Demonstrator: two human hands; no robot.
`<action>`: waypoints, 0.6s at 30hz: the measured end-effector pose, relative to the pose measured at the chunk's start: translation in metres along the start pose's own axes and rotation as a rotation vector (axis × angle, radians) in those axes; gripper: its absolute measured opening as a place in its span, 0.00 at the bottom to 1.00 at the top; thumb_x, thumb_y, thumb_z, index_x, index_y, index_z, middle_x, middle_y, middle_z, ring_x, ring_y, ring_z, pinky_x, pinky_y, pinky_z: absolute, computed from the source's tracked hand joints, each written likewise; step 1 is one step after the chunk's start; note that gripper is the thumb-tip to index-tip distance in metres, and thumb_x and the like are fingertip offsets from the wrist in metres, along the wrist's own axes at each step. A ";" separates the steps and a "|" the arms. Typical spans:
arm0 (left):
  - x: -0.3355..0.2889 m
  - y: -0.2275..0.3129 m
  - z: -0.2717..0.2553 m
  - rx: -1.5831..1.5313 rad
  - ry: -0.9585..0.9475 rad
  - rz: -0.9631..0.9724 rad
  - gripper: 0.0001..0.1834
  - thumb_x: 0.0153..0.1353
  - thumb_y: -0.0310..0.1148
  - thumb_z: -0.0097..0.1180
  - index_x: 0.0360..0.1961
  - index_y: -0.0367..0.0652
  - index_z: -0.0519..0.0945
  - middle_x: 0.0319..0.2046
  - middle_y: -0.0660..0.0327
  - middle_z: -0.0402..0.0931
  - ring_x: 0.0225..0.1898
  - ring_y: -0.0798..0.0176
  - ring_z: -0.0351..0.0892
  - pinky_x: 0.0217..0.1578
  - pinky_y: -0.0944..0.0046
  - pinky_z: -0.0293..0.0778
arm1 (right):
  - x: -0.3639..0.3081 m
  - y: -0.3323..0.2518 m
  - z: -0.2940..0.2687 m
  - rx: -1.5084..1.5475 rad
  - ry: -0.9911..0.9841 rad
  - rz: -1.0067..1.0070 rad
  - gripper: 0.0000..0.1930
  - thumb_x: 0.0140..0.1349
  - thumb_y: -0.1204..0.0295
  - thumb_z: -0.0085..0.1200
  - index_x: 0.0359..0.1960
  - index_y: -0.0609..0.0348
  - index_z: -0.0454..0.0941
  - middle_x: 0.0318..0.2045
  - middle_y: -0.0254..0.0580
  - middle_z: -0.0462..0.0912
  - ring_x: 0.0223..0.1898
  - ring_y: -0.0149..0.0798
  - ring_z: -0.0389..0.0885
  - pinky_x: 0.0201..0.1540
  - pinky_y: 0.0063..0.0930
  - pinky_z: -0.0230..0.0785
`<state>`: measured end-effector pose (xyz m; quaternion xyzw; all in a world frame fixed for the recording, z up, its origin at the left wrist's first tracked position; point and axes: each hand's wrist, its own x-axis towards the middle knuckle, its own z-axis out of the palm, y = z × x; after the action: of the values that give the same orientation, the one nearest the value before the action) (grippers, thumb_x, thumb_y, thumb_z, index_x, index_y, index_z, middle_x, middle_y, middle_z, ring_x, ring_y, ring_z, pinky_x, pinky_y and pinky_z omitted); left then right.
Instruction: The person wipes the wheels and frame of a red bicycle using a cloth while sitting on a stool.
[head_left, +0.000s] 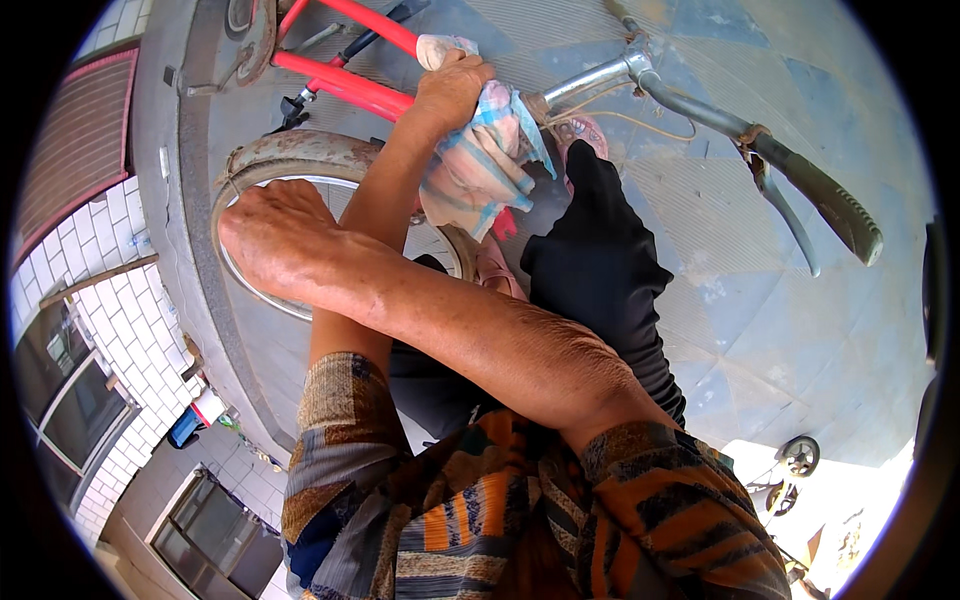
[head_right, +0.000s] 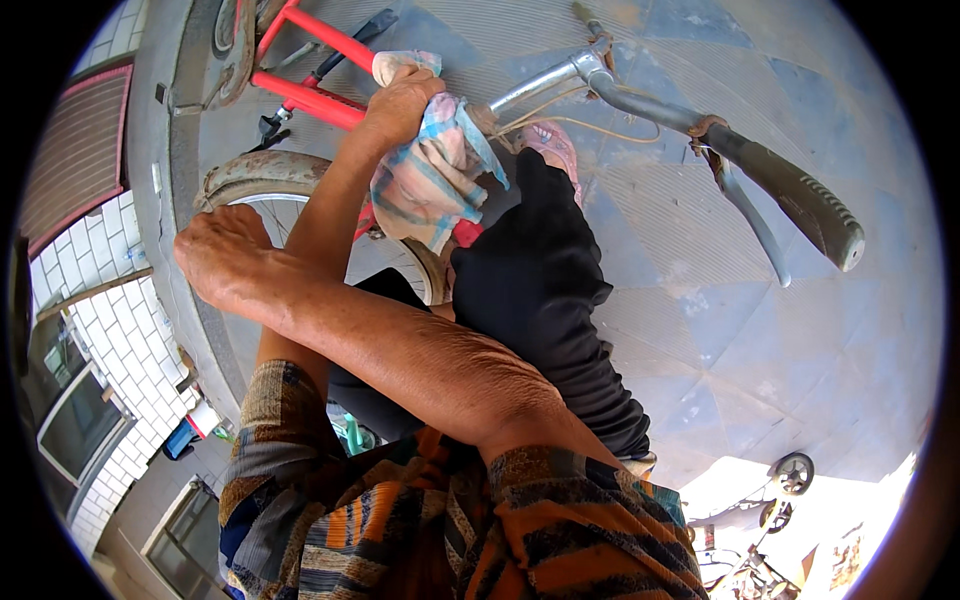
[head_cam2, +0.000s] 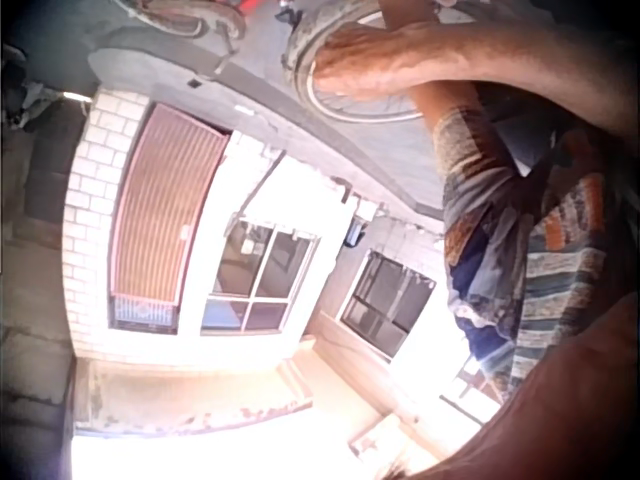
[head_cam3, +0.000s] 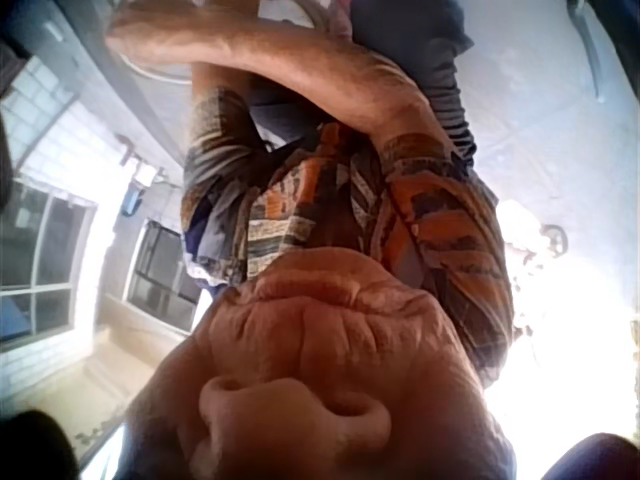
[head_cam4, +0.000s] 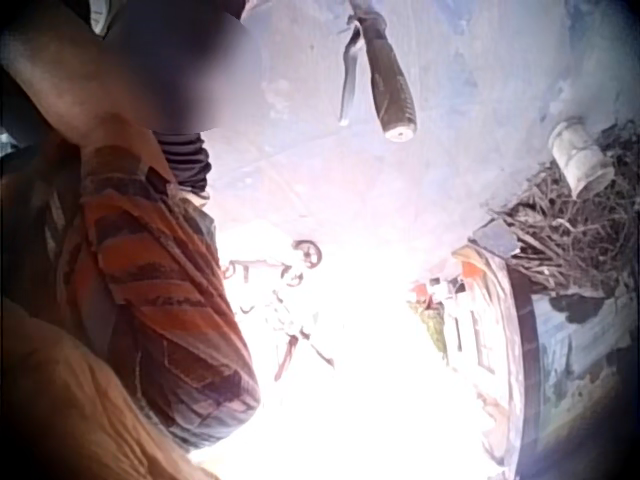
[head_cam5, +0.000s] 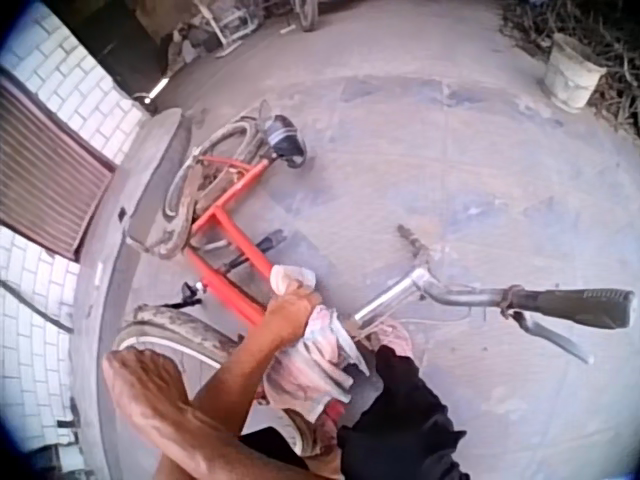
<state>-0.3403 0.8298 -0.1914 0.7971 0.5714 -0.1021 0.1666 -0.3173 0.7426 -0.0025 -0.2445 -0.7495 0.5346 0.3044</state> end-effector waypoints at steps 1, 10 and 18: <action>-0.002 0.005 -0.001 -0.037 -0.034 0.012 0.16 0.51 0.23 0.50 0.41 0.48 0.77 0.45 0.62 0.73 0.57 0.53 0.64 0.53 0.56 0.68 | -0.001 0.000 0.000 0.000 0.001 -0.006 0.04 0.44 0.77 0.55 0.19 0.57 0.83 0.22 0.51 0.82 0.26 0.47 0.83 0.27 0.37 0.72; -0.020 0.014 0.001 -0.197 0.120 0.083 0.18 0.52 0.21 0.47 0.44 0.47 0.78 0.46 0.62 0.73 0.57 0.54 0.66 0.51 0.56 0.70 | -0.003 -0.001 -0.006 0.029 -0.011 0.001 0.05 0.45 0.79 0.53 0.22 0.62 0.82 0.25 0.55 0.82 0.30 0.51 0.83 0.31 0.40 0.73; -0.004 -0.031 0.013 0.011 0.348 -0.021 0.17 0.55 0.25 0.45 0.46 0.43 0.77 0.51 0.57 0.72 0.59 0.52 0.66 0.56 0.59 0.66 | -0.011 -0.001 -0.020 -0.003 0.006 0.042 0.05 0.45 0.79 0.54 0.23 0.61 0.83 0.27 0.55 0.83 0.32 0.49 0.84 0.32 0.38 0.74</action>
<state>-0.3702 0.8305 -0.2069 0.7975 0.5994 0.0325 0.0598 -0.2956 0.7480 0.0011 -0.2622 -0.7442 0.5387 0.2952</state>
